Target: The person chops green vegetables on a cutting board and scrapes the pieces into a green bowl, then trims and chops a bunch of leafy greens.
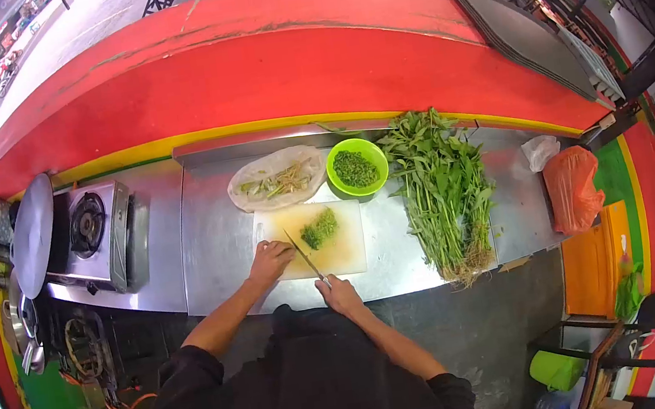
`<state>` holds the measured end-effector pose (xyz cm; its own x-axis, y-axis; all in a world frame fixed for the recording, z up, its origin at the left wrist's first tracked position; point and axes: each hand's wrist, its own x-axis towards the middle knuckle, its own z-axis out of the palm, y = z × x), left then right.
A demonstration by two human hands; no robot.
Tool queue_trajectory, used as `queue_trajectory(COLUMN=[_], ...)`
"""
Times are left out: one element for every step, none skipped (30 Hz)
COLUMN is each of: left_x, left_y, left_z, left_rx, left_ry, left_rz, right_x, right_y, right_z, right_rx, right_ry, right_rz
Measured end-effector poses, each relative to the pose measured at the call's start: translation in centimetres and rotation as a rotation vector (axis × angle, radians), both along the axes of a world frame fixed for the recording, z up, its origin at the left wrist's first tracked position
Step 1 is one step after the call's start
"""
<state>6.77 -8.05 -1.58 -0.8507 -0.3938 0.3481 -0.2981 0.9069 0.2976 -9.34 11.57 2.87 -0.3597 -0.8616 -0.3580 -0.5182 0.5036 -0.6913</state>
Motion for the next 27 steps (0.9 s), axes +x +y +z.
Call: queue_trajectory(left_x=[0.0,0.0,-0.1,-0.2,-0.4,-0.5,-0.6,-0.5,-0.4,-0.2,-0.3,-0.6,-0.8,-1.0,-1.0,-1.1,-1.3,-1.3,-1.3,-1.4,-1.4,-1.2,-1.3,-1.3,-1.2,-1.1,-1.1], left_y=[0.5,0.7,0.7,0.8,1.0,1.1,1.2,1.1,0.7,0.3,0.0,-0.3,-0.7,-1.1,-1.2,-1.4,-1.7,-1.8,-1.9,-2.1,-2.1,-1.9,-1.8,-1.7,-1.6,-1.5,-1.5], left_z=[0.6,0.7,0.4,0.1,-0.3,-0.6,-0.8,-1.0,-1.0,-0.9,-0.8,-0.9,-0.9,-0.8,-1.0,-1.2,-1.4,-1.3,-1.3,-1.3,-1.0,-0.7,-0.5,-0.5,-0.6,-0.6,-0.8], left_rx=[0.04,0.045,0.046,0.077,0.109,0.131,0.135,0.127,0.117,0.081,0.078,0.086,0.094,0.096,0.095,0.075,0.056,0.041,0.045,0.072,0.099,0.107,0.108,0.108,0.111,0.114,0.118], left_ry=[0.029,0.079,0.084,0.109,0.135,0.124,0.123,0.15,0.174,0.164,0.157,0.176,0.197,0.17,0.171,0.159,0.146,0.137,0.132,0.138,0.143,0.138,0.137,0.137,0.135,0.154,0.174], left_rz=[0.018,0.046,0.045,0.082,0.119,0.135,0.137,0.11,0.081,0.041,0.044,0.012,-0.02,-0.059,-0.056,-0.107,-0.159,-0.184,-0.188,-0.202,-0.215,-0.218,-0.207,-0.197,-0.202,-0.189,-0.176], right_x=[0.1,0.1,0.2,0.2,0.1,0.0,-0.2,-0.2,-0.2,0.1,0.1,0.3,0.4,0.6,0.7,0.7,0.6,0.5,0.6,0.6,0.8,0.9,0.9,1.1,1.2,1.3,1.3], right_y=[0.2,0.4,0.4,0.5,0.7,0.8,1.0,1.1,1.3,1.5,1.7,1.8,1.8,1.9,2.0,1.9,1.7,1.8,2.1,2.2,2.2,2.3,2.4,2.5,2.5,2.5,2.5], right_z=[0.3,0.6,0.6,0.5,0.5,0.4,0.3,0.2,-0.2,-0.6,-0.9,-0.9,-0.7,-0.6,-0.4,-0.3,-0.1,-0.3,-0.6,-0.9,-0.8,-0.7,-0.5,-0.5,-0.4,-0.3,-0.3], right_rx=[0.045,0.07,0.071,0.073,0.076,0.106,0.11,0.097,0.081,0.013,-0.041,-0.053,-0.064,-0.066,-0.058,-0.052,-0.054,-0.034,-0.01,-0.044,-0.039,-0.01,0.017,0.028,0.03,0.038,0.046], right_ry=[-0.021,-0.028,-0.023,0.0,0.024,0.015,0.014,-0.034,-0.085,-0.039,-0.06,-0.088,-0.114,-0.113,-0.138,-0.16,-0.16,-0.157,-0.157,-0.101,-0.107,-0.111,-0.112,-0.099,-0.102,-0.097,-0.091], right_rz=[0.009,-0.001,-0.002,0.011,0.024,0.02,0.022,0.007,-0.008,-0.025,-0.043,-0.073,-0.102,-0.097,-0.114,-0.133,-0.133,-0.118,-0.105,-0.08,-0.082,-0.092,-0.102,-0.097,-0.102,-0.102,-0.102])
